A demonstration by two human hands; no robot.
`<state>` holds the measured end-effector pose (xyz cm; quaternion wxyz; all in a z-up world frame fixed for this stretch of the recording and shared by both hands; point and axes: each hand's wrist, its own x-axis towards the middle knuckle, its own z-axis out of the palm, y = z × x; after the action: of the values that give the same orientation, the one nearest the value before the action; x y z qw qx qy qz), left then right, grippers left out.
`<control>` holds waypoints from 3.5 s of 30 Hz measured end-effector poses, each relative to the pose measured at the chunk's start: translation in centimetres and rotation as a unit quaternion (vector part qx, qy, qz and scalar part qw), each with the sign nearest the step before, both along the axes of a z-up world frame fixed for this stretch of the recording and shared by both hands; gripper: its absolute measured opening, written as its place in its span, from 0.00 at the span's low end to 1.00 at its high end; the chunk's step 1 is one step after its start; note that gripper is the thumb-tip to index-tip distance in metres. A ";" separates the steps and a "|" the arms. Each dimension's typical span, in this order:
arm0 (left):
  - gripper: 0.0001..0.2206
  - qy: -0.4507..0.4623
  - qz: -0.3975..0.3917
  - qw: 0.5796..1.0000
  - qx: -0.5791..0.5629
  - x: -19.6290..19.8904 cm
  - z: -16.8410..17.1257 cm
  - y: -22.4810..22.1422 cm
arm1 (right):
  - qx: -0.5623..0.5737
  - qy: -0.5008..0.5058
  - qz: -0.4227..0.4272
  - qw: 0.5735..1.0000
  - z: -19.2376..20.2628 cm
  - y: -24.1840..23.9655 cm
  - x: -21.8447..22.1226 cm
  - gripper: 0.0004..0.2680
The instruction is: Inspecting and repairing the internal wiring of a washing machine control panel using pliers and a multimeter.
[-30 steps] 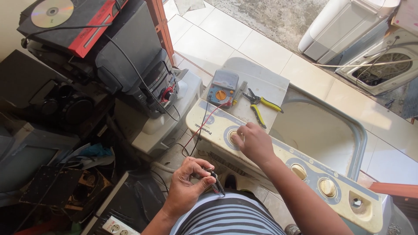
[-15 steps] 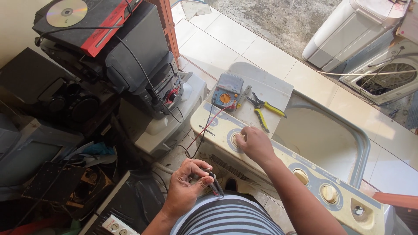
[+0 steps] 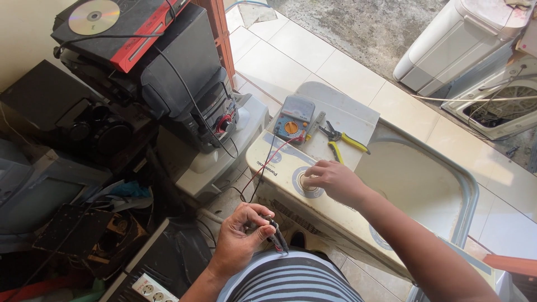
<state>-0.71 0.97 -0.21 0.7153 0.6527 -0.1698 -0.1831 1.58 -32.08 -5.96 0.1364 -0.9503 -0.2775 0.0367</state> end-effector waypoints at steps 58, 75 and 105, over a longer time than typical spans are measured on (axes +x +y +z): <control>0.06 0.071 0.114 0.977 -0.168 -3.0 4.5 9.1 | -0.008 0.492 -0.335 0.804 -15.8 12.8 -11.0 0.21; 0.05 0.225 0.078 0.970 -0.047 -0.2 -6.8 7.0 | 0.070 0.124 -0.470 0.871 -3.1 3.1 15.0 0.08; 0.12 0.179 -0.256 0.933 0.180 4.5 -14.2 -1.8 | 0.355 0.208 -0.588 0.696 -8.6 14.3 -11.1 0.19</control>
<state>3.80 -0.87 -14.43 0.5338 0.6610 -0.1642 -0.5012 -9.52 -17.80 -14.55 0.5113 -0.7690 0.3811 0.0444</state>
